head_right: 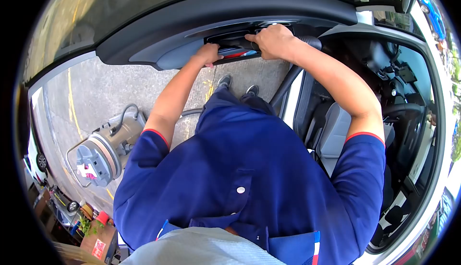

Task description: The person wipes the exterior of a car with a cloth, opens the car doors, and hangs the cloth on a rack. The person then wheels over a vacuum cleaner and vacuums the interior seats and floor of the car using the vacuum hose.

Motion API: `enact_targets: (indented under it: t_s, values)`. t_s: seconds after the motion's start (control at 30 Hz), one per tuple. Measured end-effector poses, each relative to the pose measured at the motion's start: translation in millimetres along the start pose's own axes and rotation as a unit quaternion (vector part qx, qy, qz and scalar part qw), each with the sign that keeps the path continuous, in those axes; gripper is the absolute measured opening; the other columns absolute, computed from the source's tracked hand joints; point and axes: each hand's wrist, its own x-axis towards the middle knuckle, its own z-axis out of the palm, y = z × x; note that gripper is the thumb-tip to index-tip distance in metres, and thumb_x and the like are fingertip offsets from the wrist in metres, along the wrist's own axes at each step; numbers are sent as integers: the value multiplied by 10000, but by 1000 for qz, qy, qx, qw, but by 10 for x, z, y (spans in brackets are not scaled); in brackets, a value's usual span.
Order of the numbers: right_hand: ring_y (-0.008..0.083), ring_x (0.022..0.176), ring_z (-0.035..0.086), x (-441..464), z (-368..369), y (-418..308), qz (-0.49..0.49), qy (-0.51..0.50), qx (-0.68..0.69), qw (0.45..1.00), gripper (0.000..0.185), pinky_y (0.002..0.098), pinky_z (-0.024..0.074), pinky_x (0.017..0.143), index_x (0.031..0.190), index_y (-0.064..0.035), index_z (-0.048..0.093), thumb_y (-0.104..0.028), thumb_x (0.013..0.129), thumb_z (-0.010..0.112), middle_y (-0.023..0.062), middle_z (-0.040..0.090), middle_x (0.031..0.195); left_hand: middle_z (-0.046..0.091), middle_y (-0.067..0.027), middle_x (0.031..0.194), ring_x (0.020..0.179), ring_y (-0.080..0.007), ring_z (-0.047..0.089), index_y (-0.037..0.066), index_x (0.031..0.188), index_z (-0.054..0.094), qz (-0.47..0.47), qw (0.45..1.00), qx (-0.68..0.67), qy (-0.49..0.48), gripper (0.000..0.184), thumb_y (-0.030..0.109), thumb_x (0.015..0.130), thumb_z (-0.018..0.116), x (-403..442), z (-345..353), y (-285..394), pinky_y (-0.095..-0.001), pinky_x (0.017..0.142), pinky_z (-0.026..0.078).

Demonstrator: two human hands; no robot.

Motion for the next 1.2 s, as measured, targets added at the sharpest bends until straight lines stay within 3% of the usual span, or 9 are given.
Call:
enact_targets:
  t_s: [0.1,0.3,0.7,0.8,0.9,1.0,1.1,1.13,1.2]
  values:
    - [284,687,692,-134,40,49,18,-4,-34,999,728,370,557,670,1422,-202,468,-129,709,596,146,704,780,702,-206,895,596,-263,697,-57,959,684,2,999,-33,3,264,192,877,657,-3,-4,-4,-372,626,577]
    - [282,723,701,-427,20,186,67,-13,4,998,715,372,562,687,1416,-208,475,-130,721,620,135,706,784,699,-212,900,643,-269,706,-47,1015,682,2,999,-42,6,269,187,886,649,-12,4,-5,-371,608,573]
    - [347,740,669,-881,136,336,118,50,115,985,815,434,545,761,1434,-289,429,-194,671,700,168,681,777,684,-197,751,647,-300,694,-37,1075,583,10,995,-71,63,269,171,906,607,-69,162,-6,-405,678,556]
    - [333,777,670,-1088,-8,336,149,9,120,981,860,420,542,776,1447,-321,401,-188,657,715,167,674,791,675,-227,850,549,-274,676,-52,1117,548,10,997,-61,49,288,162,929,588,-4,187,-39,-373,478,549]
    - [330,771,670,-964,92,235,92,0,99,991,842,425,540,769,1444,-305,412,-179,669,718,173,661,777,675,-224,849,530,-282,667,-57,1130,545,12,997,-54,59,299,161,929,587,19,217,-39,-373,476,545]
    - [360,759,661,-572,219,96,71,18,118,990,796,440,536,752,1436,-283,420,-202,690,687,205,659,753,661,-240,999,699,-315,698,-55,1166,533,0,998,-32,47,342,174,918,592,43,236,-43,-409,625,572]
    - [351,756,666,-549,184,171,62,57,141,986,768,430,537,763,1413,-281,460,-182,684,676,197,661,746,582,-249,1214,942,-357,666,-51,1233,499,52,981,91,161,434,204,898,604,44,411,-82,-442,819,544]
    - [347,756,668,-592,166,210,71,50,156,984,761,425,536,770,1407,-284,471,-175,680,668,191,660,734,483,-244,1356,1117,-393,583,-44,1305,450,-9,990,67,123,540,237,874,618,4,406,47,-452,945,486]
    - [342,752,668,-666,45,252,71,66,159,983,790,430,535,776,1407,-289,472,-153,653,663,182,660,726,468,-250,1373,1120,-409,582,-47,1345,420,46,986,38,153,619,270,857,631,-25,487,334,-439,949,490]
